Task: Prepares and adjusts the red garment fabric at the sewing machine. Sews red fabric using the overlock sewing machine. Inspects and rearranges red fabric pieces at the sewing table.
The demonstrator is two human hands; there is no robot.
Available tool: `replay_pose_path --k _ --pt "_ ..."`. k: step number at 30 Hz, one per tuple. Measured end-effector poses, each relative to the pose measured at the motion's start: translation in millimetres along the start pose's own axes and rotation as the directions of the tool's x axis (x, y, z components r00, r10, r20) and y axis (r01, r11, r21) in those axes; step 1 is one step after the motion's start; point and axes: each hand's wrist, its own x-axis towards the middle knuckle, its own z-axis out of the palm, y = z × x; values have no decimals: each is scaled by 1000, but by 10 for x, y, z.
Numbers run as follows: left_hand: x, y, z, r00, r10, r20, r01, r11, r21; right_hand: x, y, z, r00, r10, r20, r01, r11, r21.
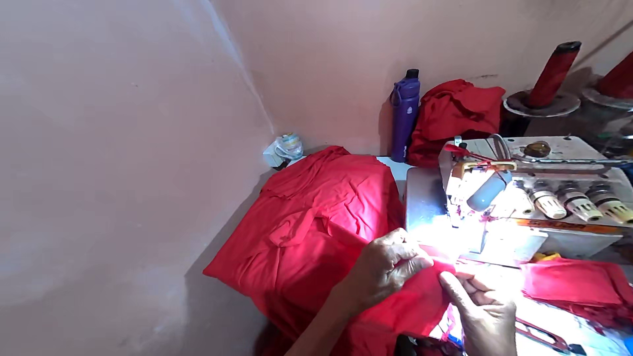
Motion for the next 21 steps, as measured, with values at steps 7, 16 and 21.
replay_pose_path --k 7,16,21 --pt "-25 15 15 991 -91 -93 98 993 72 -74 65 4 982 -183 36 187 958 -219" --pt "-48 65 -31 969 -230 -93 229 973 -22 -585 -48 149 557 -601 573 830 391 -397" --pt "-103 193 -61 952 -289 99 306 907 -288 -262 -117 177 895 -360 261 435 834 -339"
